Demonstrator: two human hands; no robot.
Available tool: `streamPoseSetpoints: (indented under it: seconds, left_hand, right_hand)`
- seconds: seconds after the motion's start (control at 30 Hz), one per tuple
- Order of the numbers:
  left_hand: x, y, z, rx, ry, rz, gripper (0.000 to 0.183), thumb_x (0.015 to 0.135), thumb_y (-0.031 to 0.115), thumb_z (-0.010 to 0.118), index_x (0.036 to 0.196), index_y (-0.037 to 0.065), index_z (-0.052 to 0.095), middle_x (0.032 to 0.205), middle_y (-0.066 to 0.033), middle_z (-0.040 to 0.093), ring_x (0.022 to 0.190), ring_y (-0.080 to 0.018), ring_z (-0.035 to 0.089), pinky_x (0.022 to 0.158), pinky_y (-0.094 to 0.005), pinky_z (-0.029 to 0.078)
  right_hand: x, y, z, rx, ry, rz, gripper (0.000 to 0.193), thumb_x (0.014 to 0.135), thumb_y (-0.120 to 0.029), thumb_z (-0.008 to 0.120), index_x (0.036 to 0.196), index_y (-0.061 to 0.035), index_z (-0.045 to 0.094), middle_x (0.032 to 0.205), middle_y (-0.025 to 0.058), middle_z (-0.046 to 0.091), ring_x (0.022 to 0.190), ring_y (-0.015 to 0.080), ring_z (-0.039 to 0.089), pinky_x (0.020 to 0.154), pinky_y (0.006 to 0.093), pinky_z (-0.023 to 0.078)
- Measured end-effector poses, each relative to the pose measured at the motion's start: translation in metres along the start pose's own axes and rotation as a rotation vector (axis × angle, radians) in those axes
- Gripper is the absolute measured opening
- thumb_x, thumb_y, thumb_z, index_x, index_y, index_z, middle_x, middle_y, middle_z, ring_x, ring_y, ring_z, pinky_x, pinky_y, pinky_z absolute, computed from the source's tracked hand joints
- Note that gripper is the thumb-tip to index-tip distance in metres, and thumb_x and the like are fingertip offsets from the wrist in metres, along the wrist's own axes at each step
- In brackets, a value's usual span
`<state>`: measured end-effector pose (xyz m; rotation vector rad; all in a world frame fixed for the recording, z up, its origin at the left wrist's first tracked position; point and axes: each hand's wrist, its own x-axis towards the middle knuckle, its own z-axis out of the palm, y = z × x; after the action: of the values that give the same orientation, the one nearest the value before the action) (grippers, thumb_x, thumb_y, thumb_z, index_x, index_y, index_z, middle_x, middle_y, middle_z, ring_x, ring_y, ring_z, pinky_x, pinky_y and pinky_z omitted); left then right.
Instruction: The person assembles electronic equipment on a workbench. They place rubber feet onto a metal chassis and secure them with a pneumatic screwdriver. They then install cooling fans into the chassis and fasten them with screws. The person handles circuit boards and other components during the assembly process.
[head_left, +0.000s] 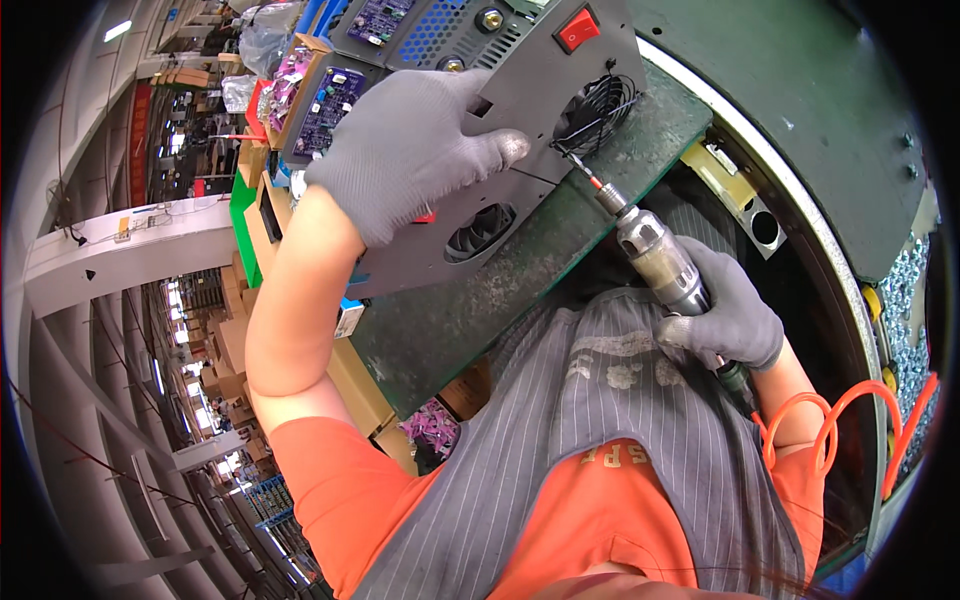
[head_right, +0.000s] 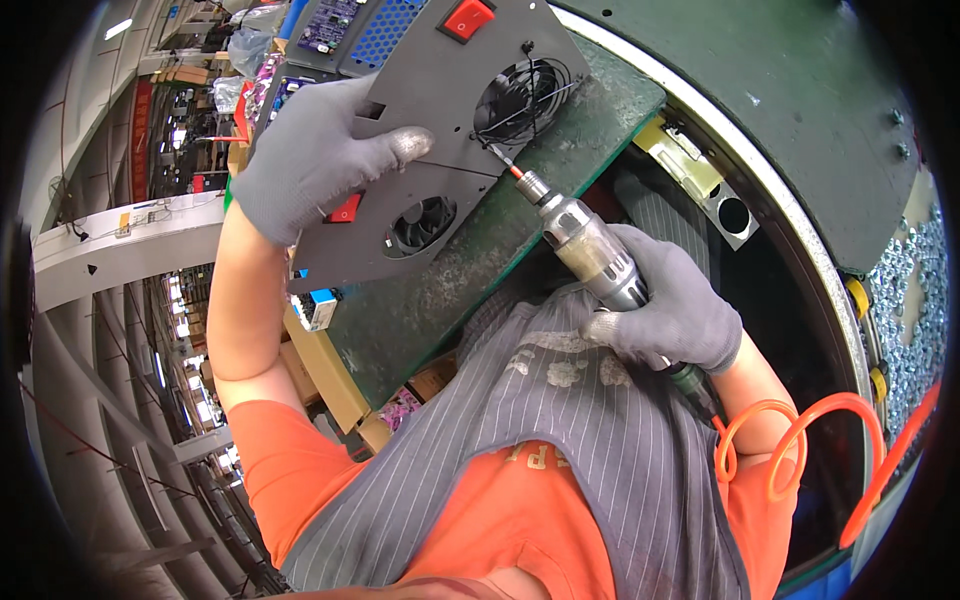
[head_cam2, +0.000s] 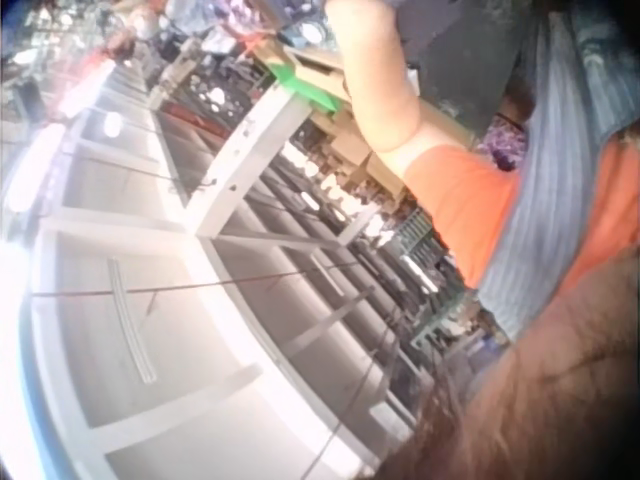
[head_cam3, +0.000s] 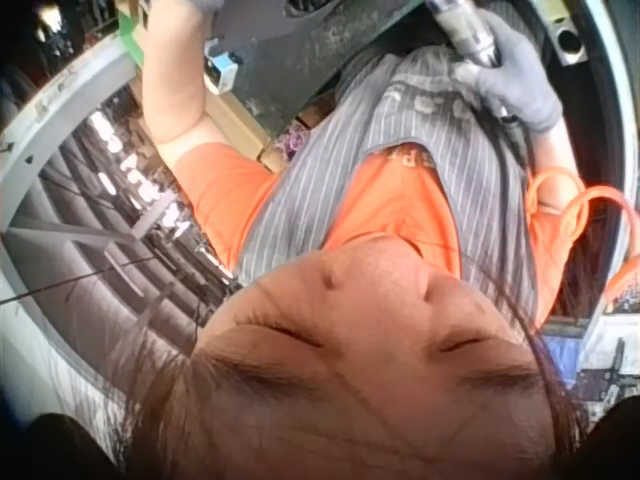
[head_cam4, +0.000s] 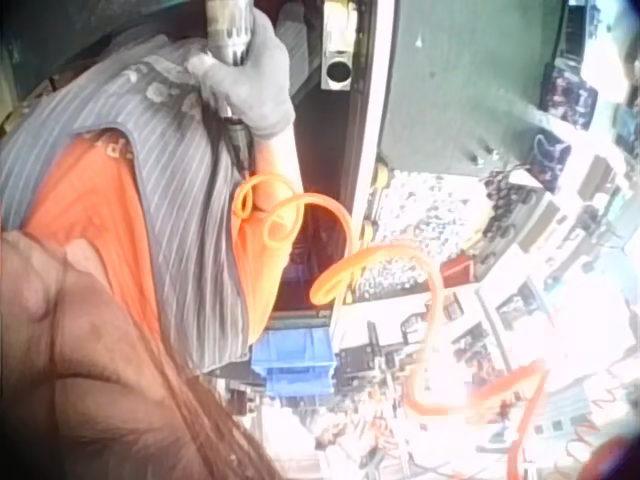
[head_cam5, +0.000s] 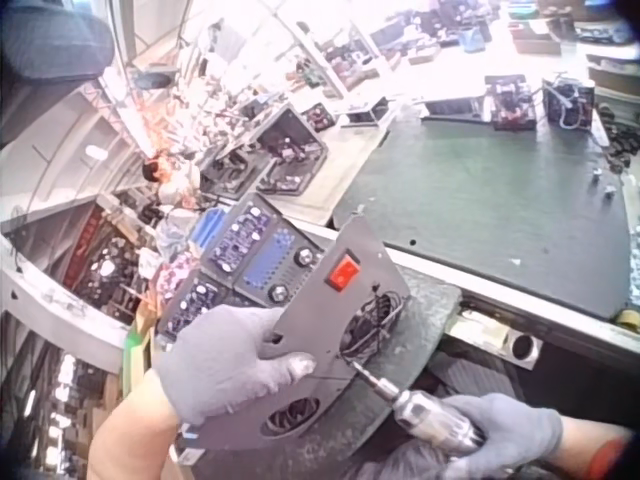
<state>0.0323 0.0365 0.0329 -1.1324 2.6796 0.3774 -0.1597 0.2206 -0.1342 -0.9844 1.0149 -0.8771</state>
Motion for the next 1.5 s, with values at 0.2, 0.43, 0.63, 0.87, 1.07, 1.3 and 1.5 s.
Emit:
streamPoseSetpoints:
  seconds: [0.2, 0.43, 0.63, 0.87, 1.07, 1.3, 1.5]
  left_hand:
    - [0.010, -0.008, 0.003, -0.150, -0.112, -0.072, 0.031, 0.085, 0.019, 0.068, 0.102, -0.006, 0.064, 0.082, -0.0078, 0.068, 0.071, -0.0113, 0.062, 0.065, -0.0279, 0.052]
    - [0.011, -0.008, 0.003, -0.158, -0.148, -0.105, 0.030, 0.085, 0.019, 0.068, 0.103, -0.005, 0.065, 0.082, -0.0071, 0.068, 0.070, -0.0113, 0.062, 0.064, -0.0278, 0.051]
    - [0.012, -0.011, 0.007, -0.143, -0.086, -0.018, 0.032, 0.086, 0.019, 0.067, 0.109, -0.002, 0.062, 0.089, -0.0048, 0.067, 0.076, -0.0107, 0.060, 0.068, -0.0269, 0.050]
    - [0.014, -0.017, 0.006, -0.391, -0.235, -0.192, 0.039, 0.087, 0.024, 0.064, 0.117, 0.000, 0.057, 0.099, -0.0041, 0.064, 0.085, -0.0098, 0.057, 0.076, -0.0263, 0.048]
    - [0.017, -0.016, 0.004, -0.424, -0.277, -0.212, 0.037, 0.086, 0.026, 0.066, 0.112, 0.001, 0.061, 0.096, -0.0036, 0.064, 0.084, -0.0095, 0.057, 0.076, -0.0261, 0.049]
    - [0.014, -0.019, 0.003, -0.461, -0.254, -0.141, 0.041, 0.086, 0.032, 0.066, 0.111, 0.000, 0.062, 0.106, -0.0066, 0.064, 0.090, -0.0125, 0.059, 0.081, -0.0278, 0.048]
    - [-0.055, -0.089, -0.014, -0.920, 0.430, 0.109, 0.051, 0.094, 0.032, 0.052, 0.134, 0.002, 0.049, 0.131, -0.0128, 0.054, 0.116, -0.0228, 0.057, 0.095, -0.0335, 0.045]
  right_hand:
    - [0.009, 0.005, 0.000, 0.012, -0.021, -0.019, 0.071, 0.063, -0.024, 0.080, 0.122, 0.0013, 0.050, 0.082, 0.0038, 0.059, 0.067, 0.0094, 0.056, 0.062, 0.0254, 0.048]
    - [0.007, -0.008, 0.001, 0.041, -0.074, 0.085, 0.073, 0.060, -0.022, 0.079, 0.123, -0.0001, 0.051, 0.082, 0.0042, 0.059, 0.068, 0.0094, 0.056, 0.063, 0.0252, 0.049]
    - [0.011, -0.019, 0.004, 0.008, -0.046, 0.060, 0.069, 0.060, -0.018, 0.078, 0.121, -0.0008, 0.052, 0.084, 0.0041, 0.060, 0.071, 0.0079, 0.058, 0.064, 0.0247, 0.049]
    - [0.006, -0.015, 0.008, 0.304, -0.096, 0.065, 0.066, 0.064, -0.023, 0.082, 0.118, 0.0008, 0.052, 0.083, 0.0022, 0.058, 0.071, 0.0087, 0.056, 0.064, 0.0239, 0.048]
    - [0.006, -0.030, 0.017, 0.269, -0.043, 0.023, 0.062, 0.067, -0.025, 0.081, 0.116, 0.0018, 0.053, 0.087, 0.0017, 0.056, 0.074, 0.0086, 0.053, 0.066, 0.0245, 0.046]
    - [0.010, -0.034, 0.011, 0.191, -0.066, 0.034, 0.066, 0.066, -0.030, 0.081, 0.116, 0.0021, 0.053, 0.093, 0.0008, 0.054, 0.083, 0.0095, 0.050, 0.075, 0.0255, 0.044]
    - [-0.009, -0.021, 0.007, 0.119, -0.033, 0.052, 0.082, 0.057, -0.031, 0.087, 0.123, 0.0021, 0.052, 0.105, 0.0029, 0.057, 0.096, 0.0134, 0.052, 0.087, 0.0291, 0.043]
